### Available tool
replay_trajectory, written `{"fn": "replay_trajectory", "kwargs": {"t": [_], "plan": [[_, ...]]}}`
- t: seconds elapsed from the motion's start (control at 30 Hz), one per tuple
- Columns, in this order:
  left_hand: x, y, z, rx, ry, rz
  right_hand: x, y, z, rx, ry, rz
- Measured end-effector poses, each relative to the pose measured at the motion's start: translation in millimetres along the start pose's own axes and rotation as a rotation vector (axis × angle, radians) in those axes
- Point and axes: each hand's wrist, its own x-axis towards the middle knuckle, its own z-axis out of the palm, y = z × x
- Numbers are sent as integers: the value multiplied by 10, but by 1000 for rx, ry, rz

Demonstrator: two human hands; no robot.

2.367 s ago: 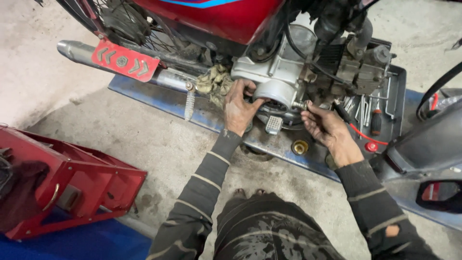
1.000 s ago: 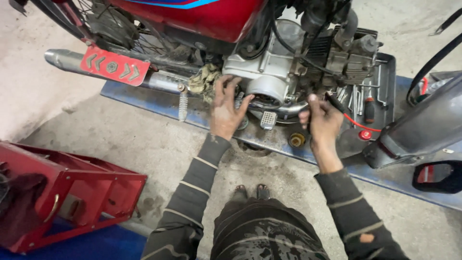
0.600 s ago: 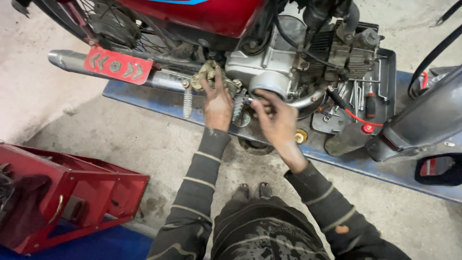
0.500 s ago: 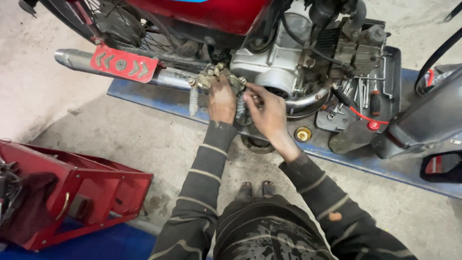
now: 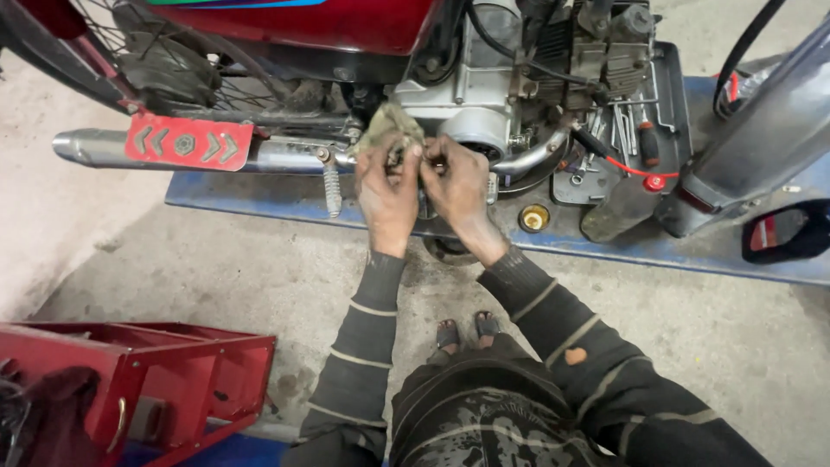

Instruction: The person uses a screwdriver and a socket wrench to disassemble and reassemble internal components of a motorcycle engine side cover, handling a small gear, a spring, and a metal plate.

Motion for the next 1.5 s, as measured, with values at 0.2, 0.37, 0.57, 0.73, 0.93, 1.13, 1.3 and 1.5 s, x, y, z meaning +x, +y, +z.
{"fn": "replay_trajectory", "kwargs": {"t": [0.2,0.37,0.57,0.73,0.93,1.13,1.3,1.5], "plan": [[174,-682,415,251,100,201,-72,-129,1,56,-103,-171],[-150,-342,223,512,-43,308,-324,76,-129,29,-39,-122],[-401,-558,352,407,91,398,-464,-113,-525,41,39,-62],[-855,-532,592,239,65,405,-640,136,-604,-13,107,-32],[-1661,-728,1440,77,-155,311,-1008,449,-868,-258,259,152],[-2030,-1124,2194,215,-723,5,-1510,2038,-1192,-69,644,773],[-1860,-1144,2477,199,-610,-257,-1353,2419,-1533,-360,506,947],[-1905,-1438,3066,365,-553,-31,-1164,2487,-1643,-523,358,991]]}}
